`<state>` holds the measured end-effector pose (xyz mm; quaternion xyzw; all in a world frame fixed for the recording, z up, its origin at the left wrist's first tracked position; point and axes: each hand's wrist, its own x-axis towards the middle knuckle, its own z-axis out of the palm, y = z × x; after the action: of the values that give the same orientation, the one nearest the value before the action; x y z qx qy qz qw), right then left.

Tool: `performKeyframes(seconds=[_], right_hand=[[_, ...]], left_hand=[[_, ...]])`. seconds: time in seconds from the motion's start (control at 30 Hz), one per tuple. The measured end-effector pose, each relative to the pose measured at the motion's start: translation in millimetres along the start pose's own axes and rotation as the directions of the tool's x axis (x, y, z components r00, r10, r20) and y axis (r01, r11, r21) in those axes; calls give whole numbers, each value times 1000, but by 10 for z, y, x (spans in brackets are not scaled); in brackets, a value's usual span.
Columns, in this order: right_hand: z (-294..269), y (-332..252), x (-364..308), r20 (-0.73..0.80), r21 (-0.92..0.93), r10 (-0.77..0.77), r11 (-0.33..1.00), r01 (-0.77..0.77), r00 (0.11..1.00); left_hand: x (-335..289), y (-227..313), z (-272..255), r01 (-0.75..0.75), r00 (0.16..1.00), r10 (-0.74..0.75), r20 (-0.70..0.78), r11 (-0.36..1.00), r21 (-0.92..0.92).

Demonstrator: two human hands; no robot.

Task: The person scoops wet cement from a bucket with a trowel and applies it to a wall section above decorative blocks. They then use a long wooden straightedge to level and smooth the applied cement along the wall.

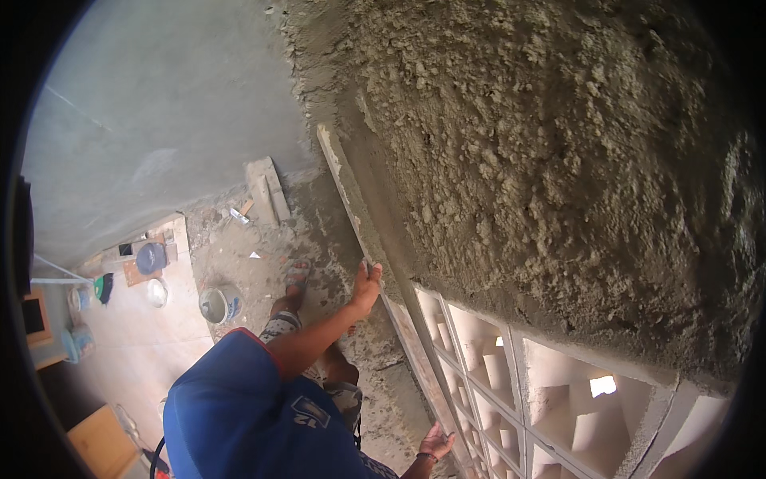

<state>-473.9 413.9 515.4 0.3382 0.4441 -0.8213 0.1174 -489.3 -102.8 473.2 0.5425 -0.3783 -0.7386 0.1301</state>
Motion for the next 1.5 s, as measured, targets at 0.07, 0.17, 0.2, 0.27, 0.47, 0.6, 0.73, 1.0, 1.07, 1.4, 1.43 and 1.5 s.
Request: performKeyframes(seconds=[0.07,0.17,0.2,0.27,0.47,0.6,0.73,1.0,1.07,1.4,1.43,1.5], right_hand=[[-32,45,49,-63,-7,29,1000,-30,998],[22,152,94,-119,-27,48,998,-52,992],[17,214,146,-84,-44,45,998,-49,995],[-8,246,193,-78,-43,55,997,-58,995],[165,407,305,-149,4,41,999,-41,988],[307,401,332,-126,-11,5,1000,-6,992],[485,379,298,-112,-2,-23,1000,23,993],[478,313,267,-47,69,-10,998,14,999],[515,303,253,-70,110,17,994,-9,997],[366,263,315,10,98,-6,995,5,1000],[369,252,303,13,121,2,993,-4,1000],[425,221,268,20,125,-15,992,12,1000]], left_hand=[[269,-156,-75,70,998,-70,5,997,27],[660,-417,-75,100,995,-100,-12,995,-26],[708,-400,-64,94,995,-94,-21,995,-13],[799,-363,-42,84,996,-83,-37,996,12],[1055,-267,-4,82,996,-83,15,996,46],[996,-59,33,76,997,-75,-23,995,62],[859,119,77,48,999,-45,-31,991,127],[539,482,160,4,998,9,-66,983,184],[486,540,160,-9,997,24,-76,981,194],[93,834,239,-190,971,218,-103,954,230],[68,846,241,-200,970,226,-93,952,230],[9,889,264,-219,966,243,-92,952,213]])
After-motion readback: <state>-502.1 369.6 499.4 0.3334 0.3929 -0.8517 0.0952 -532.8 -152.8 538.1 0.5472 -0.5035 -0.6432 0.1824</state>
